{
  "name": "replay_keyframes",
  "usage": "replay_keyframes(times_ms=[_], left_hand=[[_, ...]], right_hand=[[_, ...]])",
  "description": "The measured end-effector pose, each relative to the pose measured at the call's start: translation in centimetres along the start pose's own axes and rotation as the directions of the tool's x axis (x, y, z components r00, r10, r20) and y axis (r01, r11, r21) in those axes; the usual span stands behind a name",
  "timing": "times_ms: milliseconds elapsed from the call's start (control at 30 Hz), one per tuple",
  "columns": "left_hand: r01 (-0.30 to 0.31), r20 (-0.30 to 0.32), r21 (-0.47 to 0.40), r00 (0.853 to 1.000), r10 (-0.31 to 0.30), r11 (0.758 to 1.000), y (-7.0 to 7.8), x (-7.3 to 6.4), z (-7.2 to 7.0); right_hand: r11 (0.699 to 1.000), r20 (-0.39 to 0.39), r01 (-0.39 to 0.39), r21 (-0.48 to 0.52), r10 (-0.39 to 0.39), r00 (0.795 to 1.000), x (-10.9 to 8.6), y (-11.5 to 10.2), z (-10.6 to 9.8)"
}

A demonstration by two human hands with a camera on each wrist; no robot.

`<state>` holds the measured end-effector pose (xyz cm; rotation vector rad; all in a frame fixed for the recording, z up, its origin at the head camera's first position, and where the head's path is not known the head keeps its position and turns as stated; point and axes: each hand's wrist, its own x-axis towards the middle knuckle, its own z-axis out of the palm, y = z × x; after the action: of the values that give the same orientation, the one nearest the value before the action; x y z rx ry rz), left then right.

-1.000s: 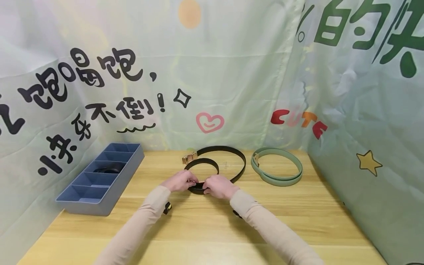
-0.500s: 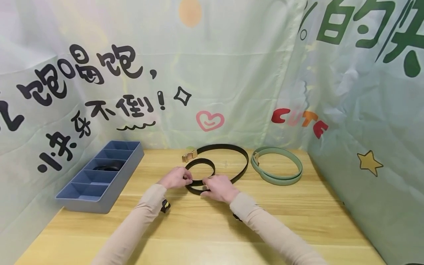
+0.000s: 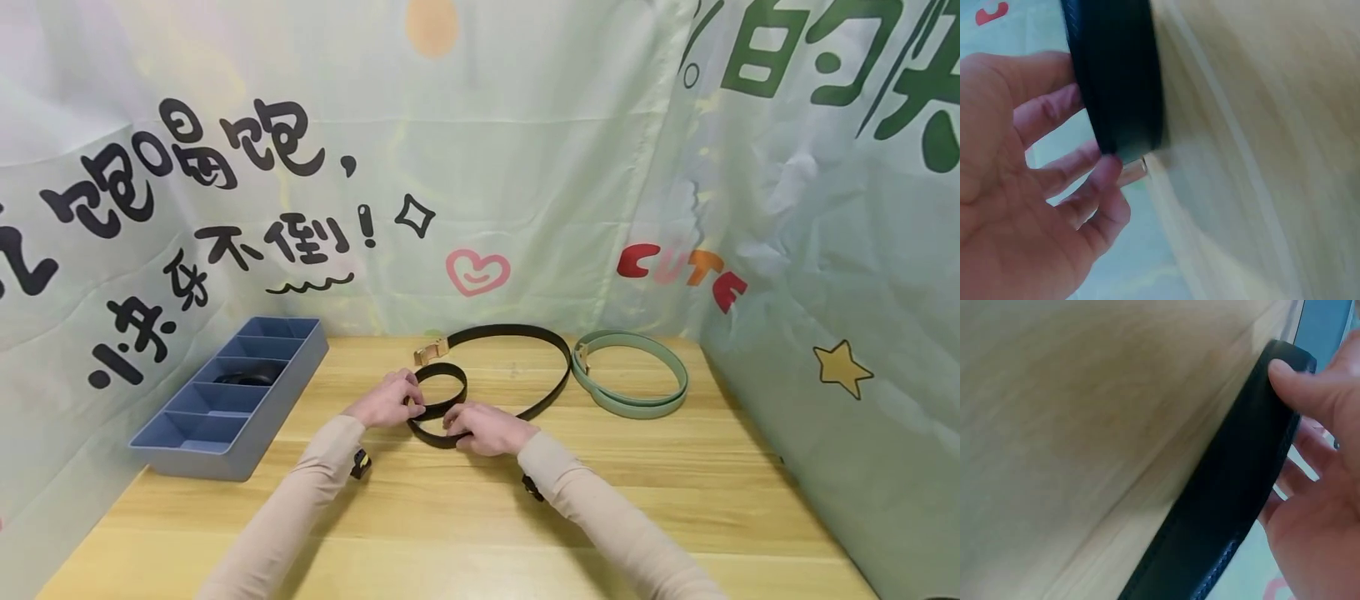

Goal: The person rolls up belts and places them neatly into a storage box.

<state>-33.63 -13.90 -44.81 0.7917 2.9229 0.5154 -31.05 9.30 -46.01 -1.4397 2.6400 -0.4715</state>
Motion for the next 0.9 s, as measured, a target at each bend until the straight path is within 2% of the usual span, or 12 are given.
replay_keyframes(times_ms=[133, 200, 300, 500, 600, 700, 800, 900], left_hand=[[0.010, -0.011, 0.045, 1.000, -0.010, 0.999, -0.3, 0.0, 0.1], [0.015, -0.016, 0.033, 1.000, -0.014, 0.999, -0.1, 0.0, 0.3], [-0.002, -0.030, -0.006, 1.000, 0.002, 1.000, 0.5, -0.1, 0.6], [-0.123, -0.068, -0.006, 0.990, 0.123, 0.992, 1.9, 0.3, 1.5], [-0.160, -0.049, -0.038, 0.986, 0.158, 0.986, 2.4, 0.7, 1.8], [-0.180, -0.019, -0.052, 0.984, 0.179, 0.982, 2.8, 1.1, 2.0], [-0.173, -0.004, -0.037, 0.985, 0.173, 0.984, 3.1, 1.5, 2.2], [-0.116, 0.011, -0.022, 0.993, 0.117, 0.993, 3.4, 1.9, 2.3]], right_hand=[[0.994, -0.008, -0.102, 0.024, 0.103, 0.995, 0.1, -0.3, -0.1], [0.987, -0.035, -0.161, 0.023, 0.162, 0.986, 0.3, -0.5, 0.1], [0.978, -0.073, -0.202, 0.049, 0.205, 0.976, 0.7, -0.6, 0.3], [0.975, -0.112, -0.182, 0.124, 0.196, 0.974, 1.4, 0.2, -0.1], [0.982, -0.141, -0.176, 0.075, 0.185, 0.973, 1.5, 0.8, -0.5], [0.978, -0.165, -0.207, 0.015, 0.207, 0.964, 1.5, 1.5, -0.7], [0.967, -0.187, -0.256, -0.010, 0.250, 0.950, 1.6, 2.0, -1.0], [0.958, -0.204, -0.288, -0.012, 0.279, 0.938, 1.6, 2.4, -1.1]])
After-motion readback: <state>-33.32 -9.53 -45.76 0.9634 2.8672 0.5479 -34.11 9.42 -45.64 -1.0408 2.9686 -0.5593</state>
